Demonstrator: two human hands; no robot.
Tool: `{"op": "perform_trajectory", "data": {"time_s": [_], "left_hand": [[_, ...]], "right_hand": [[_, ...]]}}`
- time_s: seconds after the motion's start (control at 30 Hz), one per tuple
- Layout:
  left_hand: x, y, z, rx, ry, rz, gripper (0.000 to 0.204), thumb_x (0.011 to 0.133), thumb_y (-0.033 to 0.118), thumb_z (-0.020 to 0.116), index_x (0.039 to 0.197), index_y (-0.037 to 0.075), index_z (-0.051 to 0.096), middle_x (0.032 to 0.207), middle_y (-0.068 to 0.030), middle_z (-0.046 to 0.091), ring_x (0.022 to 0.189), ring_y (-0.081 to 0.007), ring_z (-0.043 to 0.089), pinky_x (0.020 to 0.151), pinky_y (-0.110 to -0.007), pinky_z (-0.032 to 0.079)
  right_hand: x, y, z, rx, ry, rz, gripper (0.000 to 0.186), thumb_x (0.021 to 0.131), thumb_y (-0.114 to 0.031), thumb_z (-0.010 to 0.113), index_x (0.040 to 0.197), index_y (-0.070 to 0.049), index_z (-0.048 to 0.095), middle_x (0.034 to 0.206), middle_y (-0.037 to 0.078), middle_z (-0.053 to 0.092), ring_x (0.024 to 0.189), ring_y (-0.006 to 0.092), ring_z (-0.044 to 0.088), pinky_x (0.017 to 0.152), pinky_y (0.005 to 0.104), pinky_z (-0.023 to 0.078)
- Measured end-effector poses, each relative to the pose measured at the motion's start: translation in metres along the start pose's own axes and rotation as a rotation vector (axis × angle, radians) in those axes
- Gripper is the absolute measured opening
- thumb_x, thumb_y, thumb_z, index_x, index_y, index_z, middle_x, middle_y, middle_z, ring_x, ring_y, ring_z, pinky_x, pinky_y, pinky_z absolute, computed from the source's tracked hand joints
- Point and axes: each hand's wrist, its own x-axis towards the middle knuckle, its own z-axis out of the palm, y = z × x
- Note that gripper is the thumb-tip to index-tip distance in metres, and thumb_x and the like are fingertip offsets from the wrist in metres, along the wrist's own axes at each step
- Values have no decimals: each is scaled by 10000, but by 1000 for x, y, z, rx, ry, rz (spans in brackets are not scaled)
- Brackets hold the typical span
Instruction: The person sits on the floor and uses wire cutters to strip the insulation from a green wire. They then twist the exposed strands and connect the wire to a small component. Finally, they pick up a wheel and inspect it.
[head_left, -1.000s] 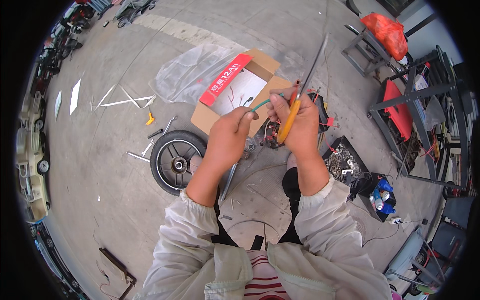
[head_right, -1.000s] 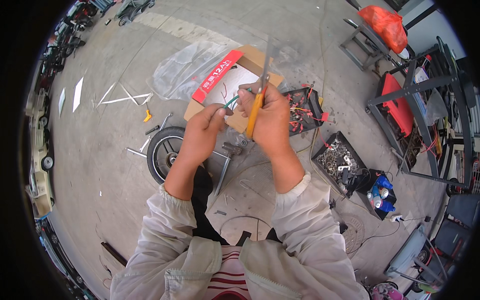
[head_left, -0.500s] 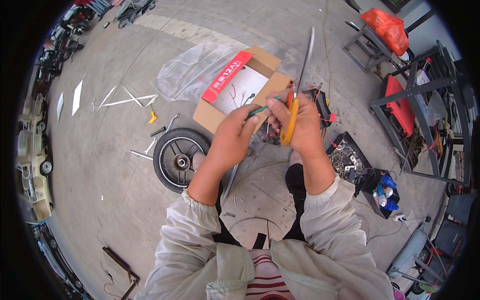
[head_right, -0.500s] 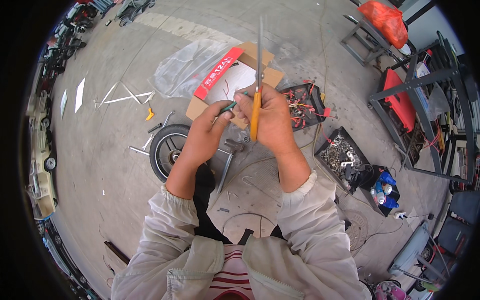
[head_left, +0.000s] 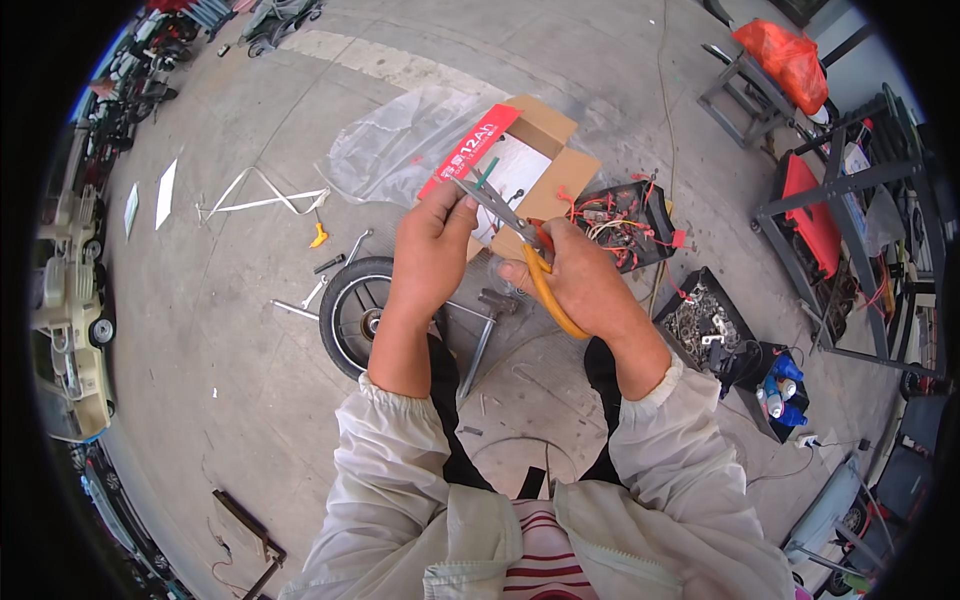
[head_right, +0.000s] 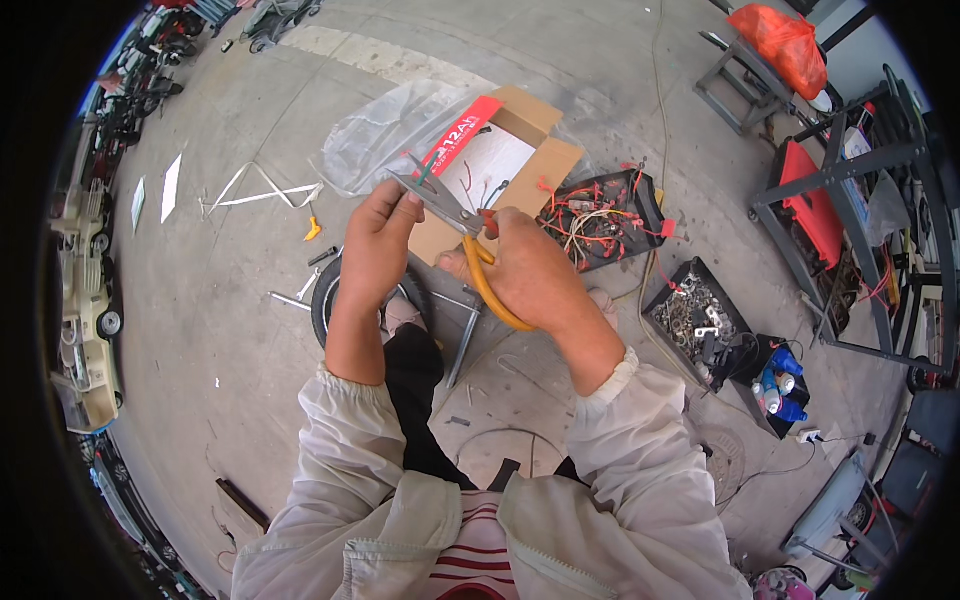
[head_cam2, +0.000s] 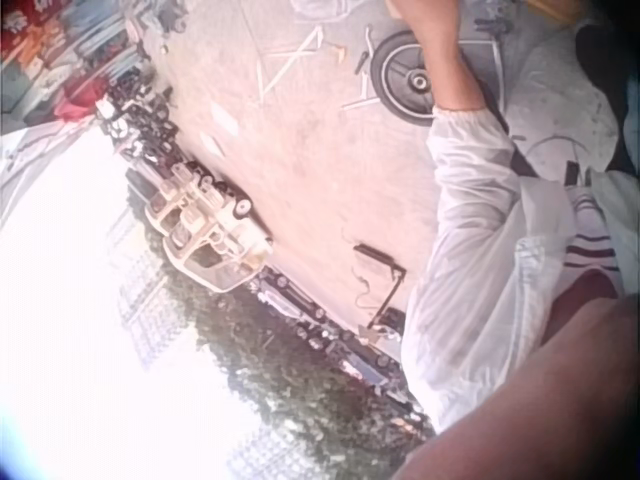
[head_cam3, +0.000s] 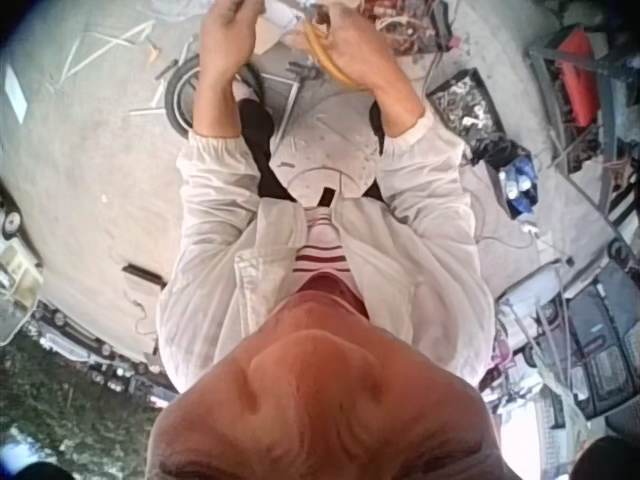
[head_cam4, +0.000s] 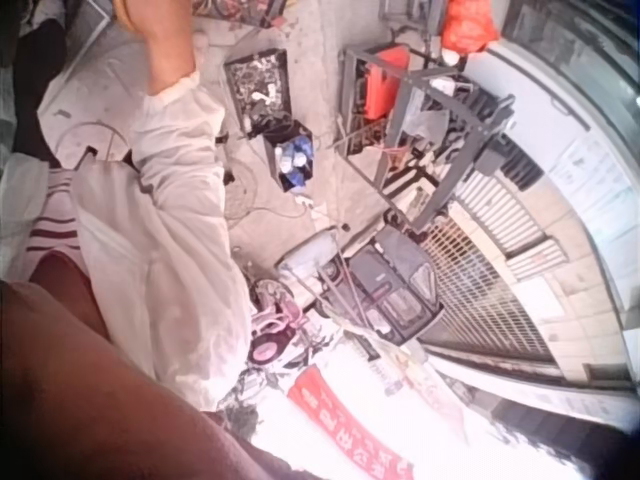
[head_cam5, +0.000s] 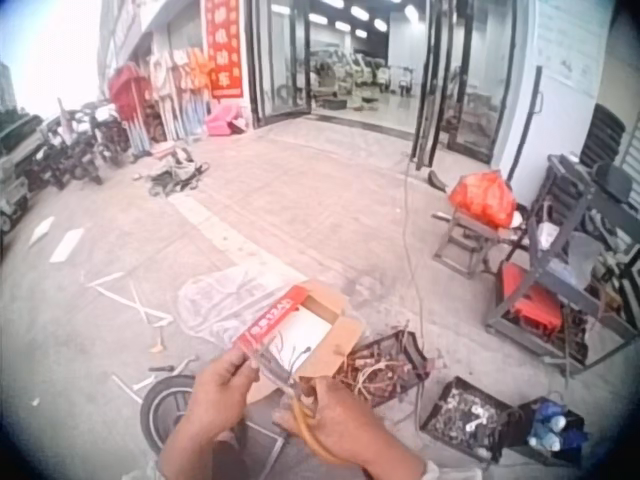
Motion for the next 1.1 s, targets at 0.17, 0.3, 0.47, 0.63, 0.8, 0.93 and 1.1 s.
{"op": "perform_trajectory", "data": {"time_s": [0.17,0.3,0.47,0.63,0.8,0.93,1.1], "left_hand": [[-3,3,3,10,-50,47,171,947,137,566,859,-9,555,717,-1,490,712,-80,422,656,-253,391],[-3,4,1,98,-45,106,133,933,106,552,932,-21,593,779,-99,579,727,-173,524,693,-303,443],[-4,-5,6,86,78,203,160,938,129,577,865,-9,541,709,1,477,698,-77,416,623,-256,392],[-7,1,4,90,109,174,140,917,98,594,851,-6,529,705,4,484,690,-70,419,610,-238,384],[-7,1,1,83,125,200,132,908,84,604,846,-4,528,705,3,496,692,-67,425,611,-233,384],[-7,-2,-4,26,99,162,104,921,87,600,901,-12,578,752,7,557,730,-65,475,659,-228,407],[-8,-7,-3,-192,58,83,91,912,59,589,930,-22,627,805,-39,631,746,-93,539,684,-259,455]], "right_hand": [[-1,-5,-1,2,-68,25,739,762,-582,713,1015,92,547,921,226,648,867,359,657,763,405,504],[0,1,7,11,-39,13,687,793,-566,692,985,78,549,865,215,650,809,368,658,728,415,506],[-1,-7,10,-12,8,35,507,837,-405,683,1014,55,564,867,214,662,814,380,661,721,435,508],[-2,-8,14,-75,78,1,384,826,-268,670,1035,39,573,875,212,669,836,378,662,726,445,511],[-1,-10,15,-65,92,-3,371,798,-248,696,999,34,563,866,203,661,810,375,658,704,440,502],[-1,-16,15,-46,87,-10,437,802,-292,726,1017,51,559,882,210,649,850,381,647,733,445,499],[2,-2,23,8,210,-244,594,770,-402,769,1020,80,526,942,231,602,924,391,600,788,435,481]]}}
